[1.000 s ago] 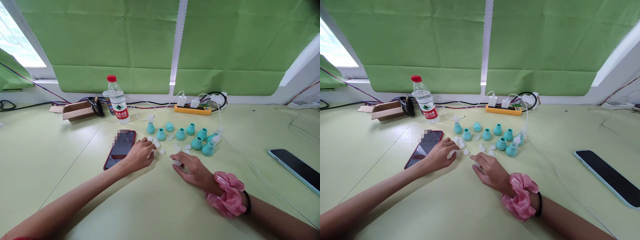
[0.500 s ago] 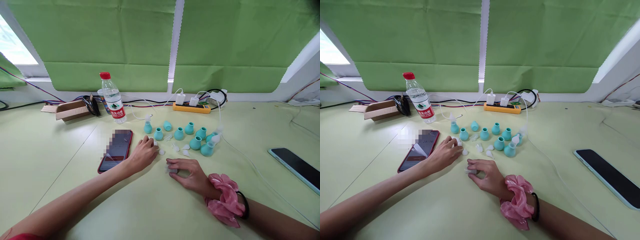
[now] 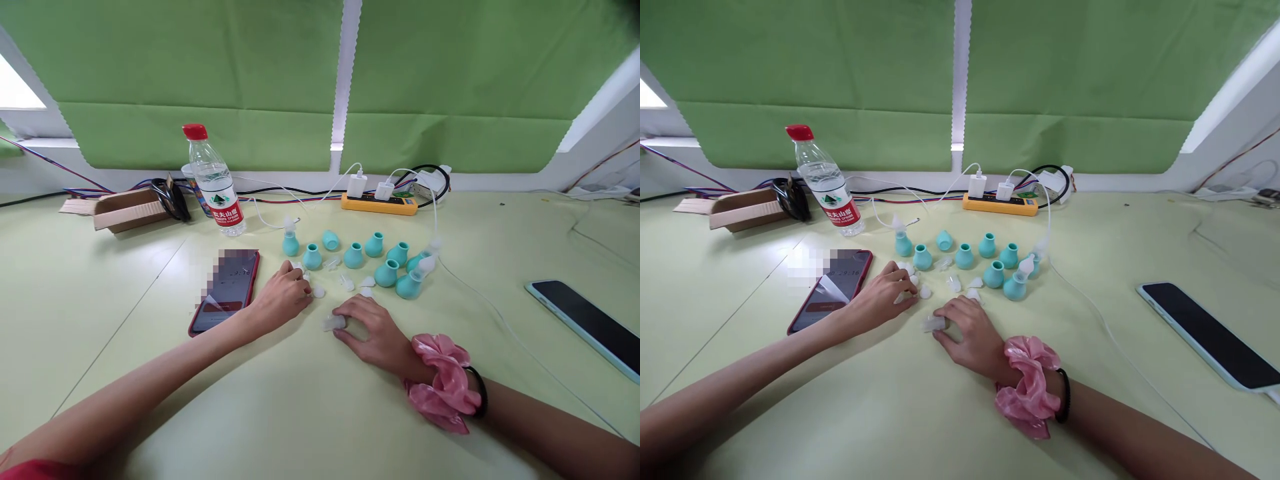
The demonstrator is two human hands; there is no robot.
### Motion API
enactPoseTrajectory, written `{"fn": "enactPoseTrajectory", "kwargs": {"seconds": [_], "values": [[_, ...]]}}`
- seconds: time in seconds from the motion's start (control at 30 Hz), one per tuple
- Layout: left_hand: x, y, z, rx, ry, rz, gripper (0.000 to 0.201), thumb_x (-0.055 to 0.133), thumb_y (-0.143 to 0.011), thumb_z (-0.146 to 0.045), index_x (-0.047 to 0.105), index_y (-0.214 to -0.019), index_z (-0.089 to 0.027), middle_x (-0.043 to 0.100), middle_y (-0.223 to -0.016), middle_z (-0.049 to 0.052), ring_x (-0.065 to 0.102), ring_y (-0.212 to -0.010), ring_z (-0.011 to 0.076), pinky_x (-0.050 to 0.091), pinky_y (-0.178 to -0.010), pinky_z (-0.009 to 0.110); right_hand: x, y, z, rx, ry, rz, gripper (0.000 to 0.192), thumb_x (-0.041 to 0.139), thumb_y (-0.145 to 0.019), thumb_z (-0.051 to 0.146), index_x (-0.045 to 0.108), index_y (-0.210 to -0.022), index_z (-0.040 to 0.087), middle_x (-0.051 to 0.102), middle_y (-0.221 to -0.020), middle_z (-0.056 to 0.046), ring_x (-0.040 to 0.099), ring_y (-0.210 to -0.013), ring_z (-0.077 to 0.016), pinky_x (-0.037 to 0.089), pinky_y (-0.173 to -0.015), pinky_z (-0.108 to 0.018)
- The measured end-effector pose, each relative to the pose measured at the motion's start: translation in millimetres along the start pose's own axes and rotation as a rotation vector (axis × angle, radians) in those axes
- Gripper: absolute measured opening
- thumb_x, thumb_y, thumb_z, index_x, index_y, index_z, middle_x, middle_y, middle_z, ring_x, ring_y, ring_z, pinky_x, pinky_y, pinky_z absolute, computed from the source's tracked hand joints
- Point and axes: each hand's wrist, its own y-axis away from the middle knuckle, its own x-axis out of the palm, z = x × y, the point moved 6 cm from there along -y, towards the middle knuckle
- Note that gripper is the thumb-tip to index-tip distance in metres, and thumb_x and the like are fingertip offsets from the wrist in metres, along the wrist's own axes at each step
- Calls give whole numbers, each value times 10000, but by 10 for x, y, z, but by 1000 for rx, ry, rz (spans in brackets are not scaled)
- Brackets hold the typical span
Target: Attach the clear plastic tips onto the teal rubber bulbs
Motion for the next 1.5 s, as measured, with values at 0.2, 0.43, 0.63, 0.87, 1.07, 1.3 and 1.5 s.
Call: {"fn": "enactPoseTrajectory", "kwargs": {"seconds": [0.2,0.43,0.63,0.87,1.07,1.3,1.5], "values": [[-71,50,-90,6,166,9,112,536,-704,-174,628,-732,-117,587,-705,64,441,-798,194,388,-683,271,-19,6,42,-48,-158,4,142,529,-696,68,534,-782,181,611,-791,-33,552,-704,-128,460,-635,-254],[-147,149,-240,-13,507,69,104,561,-685,-215,632,-751,-175,589,-668,0,472,-668,124,371,-595,220,-37,9,30,-59,-151,-33,186,554,-684,64,538,-821,187,626,-787,-28,575,-749,-147,468,-666,-272],[-112,140,-257,25,576,83,121,576,-694,-209,648,-788,-187,604,-677,4,471,-684,125,376,-598,221,-55,12,45,-75,-197,-61,163,548,-704,74,546,-825,183,635,-807,-38,594,-762,-137,483,-674,-249],[-151,132,-233,35,650,-23,89,603,-687,-192,669,-746,-180,615,-672,31,482,-681,141,408,-608,254,-112,17,27,-34,-232,-138,145,606,-675,110,568,-792,186,648,-798,-35,611,-762,-142,500,-677,-251],[-244,151,-329,263,526,-187,115,543,-749,-170,653,-777,-151,627,-767,54,458,-724,146,416,-652,281,-169,36,34,-43,-235,-251,140,645,-651,142,581,-768,185,658,-775,-44,621,-740,-150,513,-667,-262],[-213,242,-433,437,239,-302,196,459,-799,-136,565,-961,-109,621,-881,79,475,-779,169,432,-669,306,-221,40,51,-55,-218,-341,110,653,-638,135,570,-697,174,658,-742,-56,624,-695,-152,516,-633,-258],[-161,299,-460,517,103,-360,261,497,-778,-176,505,-1027,-100,602,-917,110,507,-853,200,452,-697,327,-230,41,44,-47,-236,-369,102,650,-639,144,562,-675,180,657,-741,-51,625,-689,-154,520,-623,-261]]}}
